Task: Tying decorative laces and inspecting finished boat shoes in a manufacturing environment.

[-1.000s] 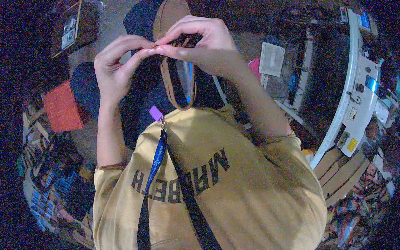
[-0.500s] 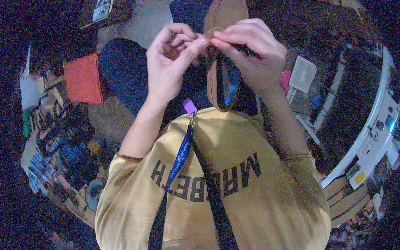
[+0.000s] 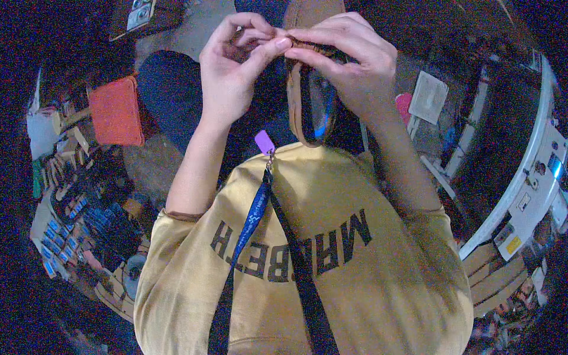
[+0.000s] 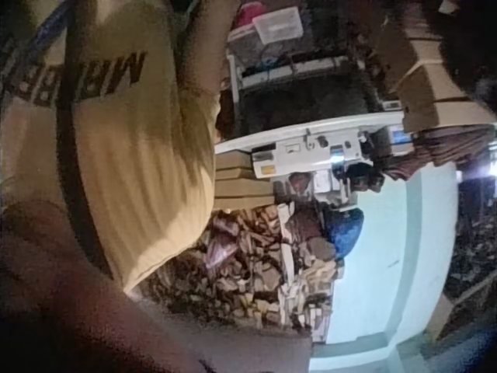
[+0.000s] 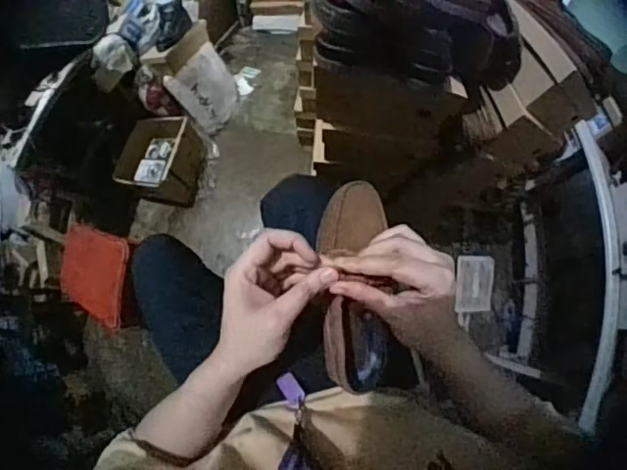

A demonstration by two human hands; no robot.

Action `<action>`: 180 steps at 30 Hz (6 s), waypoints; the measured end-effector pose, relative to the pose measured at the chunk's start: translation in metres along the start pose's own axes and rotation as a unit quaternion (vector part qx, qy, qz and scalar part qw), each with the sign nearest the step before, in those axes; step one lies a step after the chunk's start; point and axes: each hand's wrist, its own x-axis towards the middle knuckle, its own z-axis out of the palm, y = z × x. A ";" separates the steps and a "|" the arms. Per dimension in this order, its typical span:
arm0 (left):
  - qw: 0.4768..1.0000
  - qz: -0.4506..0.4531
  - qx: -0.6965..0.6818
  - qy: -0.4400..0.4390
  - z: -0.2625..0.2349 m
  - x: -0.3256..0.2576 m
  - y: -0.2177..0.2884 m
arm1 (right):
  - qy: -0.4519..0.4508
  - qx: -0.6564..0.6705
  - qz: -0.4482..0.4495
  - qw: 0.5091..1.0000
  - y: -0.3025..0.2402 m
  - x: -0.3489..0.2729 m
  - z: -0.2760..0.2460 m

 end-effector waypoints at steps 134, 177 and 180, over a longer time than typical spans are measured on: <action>0.985 0.066 0.140 -0.069 0.003 0.004 0.003 | -0.137 -0.066 0.053 0.987 -0.040 0.052 -0.025; 0.979 0.137 0.147 -0.018 0.003 0.000 -0.025 | -0.109 -0.059 0.084 0.989 -0.032 0.024 -0.016; 0.974 0.166 0.144 -0.052 -0.002 0.004 -0.021 | -0.135 0.061 0.182 0.972 -0.021 0.017 -0.023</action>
